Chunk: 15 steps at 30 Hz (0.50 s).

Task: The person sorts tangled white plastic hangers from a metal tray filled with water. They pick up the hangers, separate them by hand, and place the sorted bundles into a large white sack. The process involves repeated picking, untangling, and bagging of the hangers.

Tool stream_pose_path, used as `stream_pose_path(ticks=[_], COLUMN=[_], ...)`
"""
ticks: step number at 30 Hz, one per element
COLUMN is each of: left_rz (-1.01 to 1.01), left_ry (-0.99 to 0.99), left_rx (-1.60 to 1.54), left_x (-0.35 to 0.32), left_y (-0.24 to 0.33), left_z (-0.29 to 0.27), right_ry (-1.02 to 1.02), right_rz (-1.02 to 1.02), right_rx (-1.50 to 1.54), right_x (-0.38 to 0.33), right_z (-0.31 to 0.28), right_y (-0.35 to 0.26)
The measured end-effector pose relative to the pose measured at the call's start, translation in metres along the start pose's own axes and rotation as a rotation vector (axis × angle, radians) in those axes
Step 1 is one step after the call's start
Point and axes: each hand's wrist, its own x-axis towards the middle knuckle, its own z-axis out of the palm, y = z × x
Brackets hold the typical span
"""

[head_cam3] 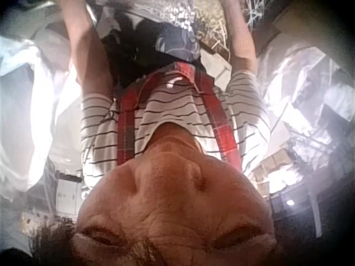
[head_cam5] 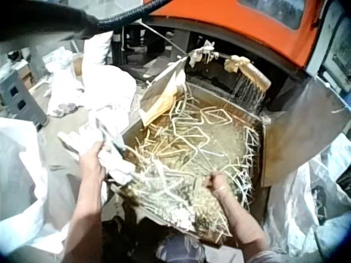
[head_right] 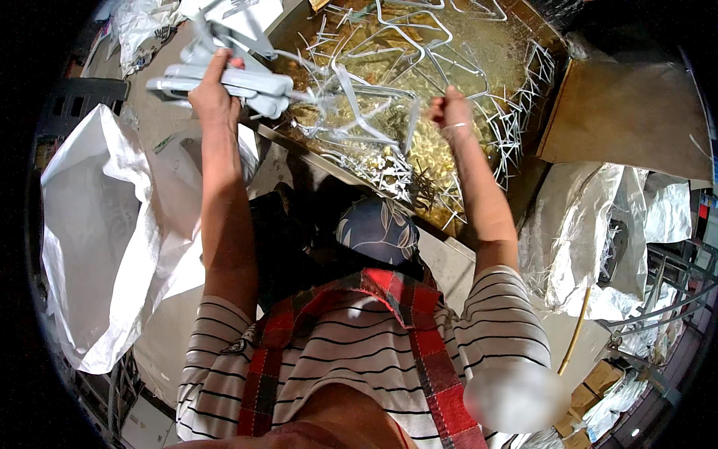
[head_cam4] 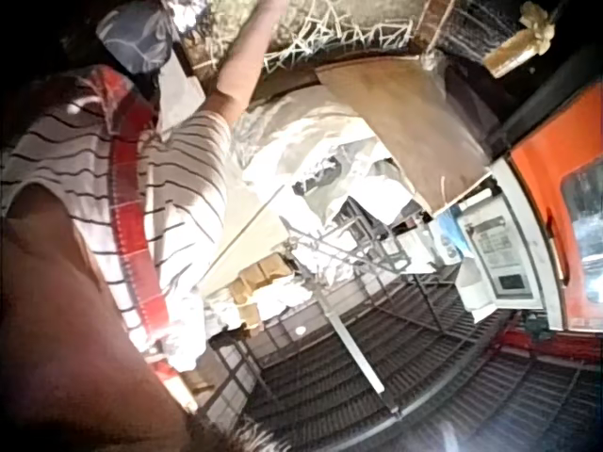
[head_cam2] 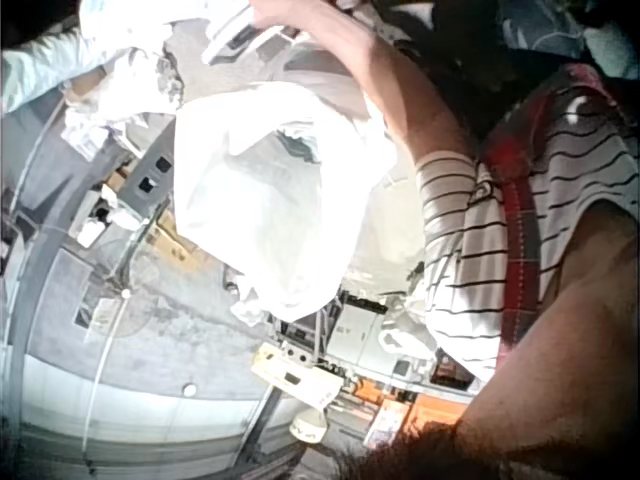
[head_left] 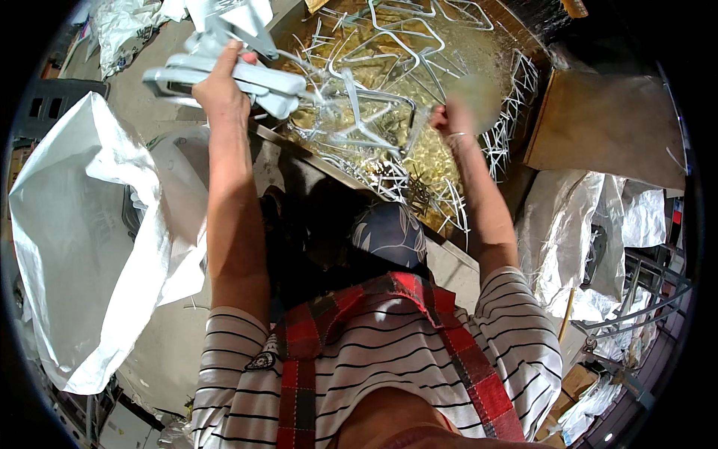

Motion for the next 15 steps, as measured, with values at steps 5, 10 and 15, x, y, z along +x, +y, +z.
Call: stream_pose_path(ticks=[5,10,15], left_rz=[0.114,-0.041,-0.088], left_ry=[-0.230,-0.104,0.120], left_rx=[0.348,0.081,-0.016], left_x=[-0.033,-0.023,-0.011], left_y=[-0.013,-0.008,0.002], left_z=[0.025,0.023,0.013], right_ry=[0.211,-0.370,-0.633], right_rz=[-0.784,-0.405,-0.535], right_rx=[-0.960,-1.555,-1.546], right_x=[0.042,0.005,-0.046], right_z=[-0.070,-0.015,0.002], right_y=[-0.041,-0.035,0.069])
